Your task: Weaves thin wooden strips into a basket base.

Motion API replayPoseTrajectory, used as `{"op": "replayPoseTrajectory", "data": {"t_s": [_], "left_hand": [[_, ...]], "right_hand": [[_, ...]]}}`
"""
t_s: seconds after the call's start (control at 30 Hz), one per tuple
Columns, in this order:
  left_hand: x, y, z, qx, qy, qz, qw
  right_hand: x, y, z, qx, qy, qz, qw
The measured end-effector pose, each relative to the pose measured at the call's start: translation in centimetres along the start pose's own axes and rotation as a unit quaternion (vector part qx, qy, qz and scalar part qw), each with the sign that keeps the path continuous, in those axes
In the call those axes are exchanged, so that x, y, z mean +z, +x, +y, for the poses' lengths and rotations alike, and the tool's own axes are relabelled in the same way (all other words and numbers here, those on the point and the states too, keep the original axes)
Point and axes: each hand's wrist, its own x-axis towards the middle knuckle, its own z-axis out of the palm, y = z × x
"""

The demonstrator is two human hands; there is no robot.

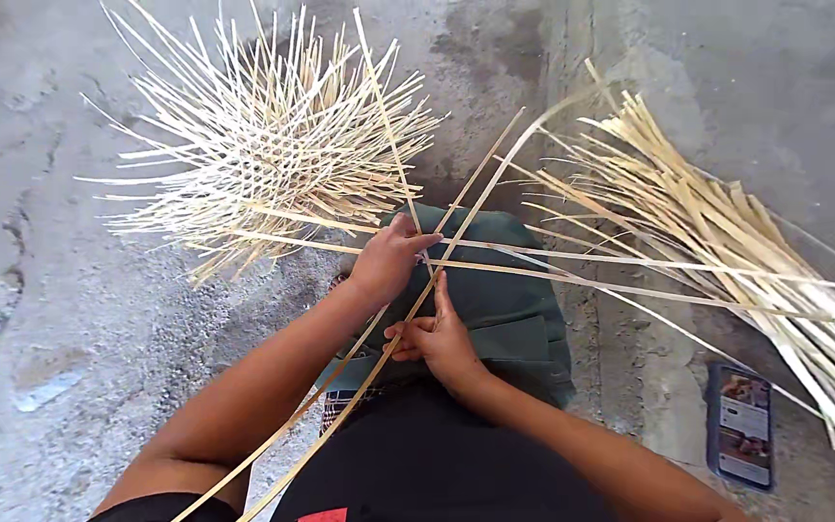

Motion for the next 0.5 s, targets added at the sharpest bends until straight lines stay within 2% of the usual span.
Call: {"op": "replayPoseTrajectory", "data": {"t_s": [0.27, 0.5], "left_hand": [[-0.6, 0.7, -1.0, 0.026, -0.039, -0.055, 0.997], [-0.9, 0.6, -0.9, 0.026, -0.057, -0.059, 0.996]], "right_hand": [[-1.0, 0.4, 0.6, 0.011, 0.03, -0.037, 0.999], [-0.6, 0.4, 0.4, -0.01, 0.106, -0.006, 0.994]]}}
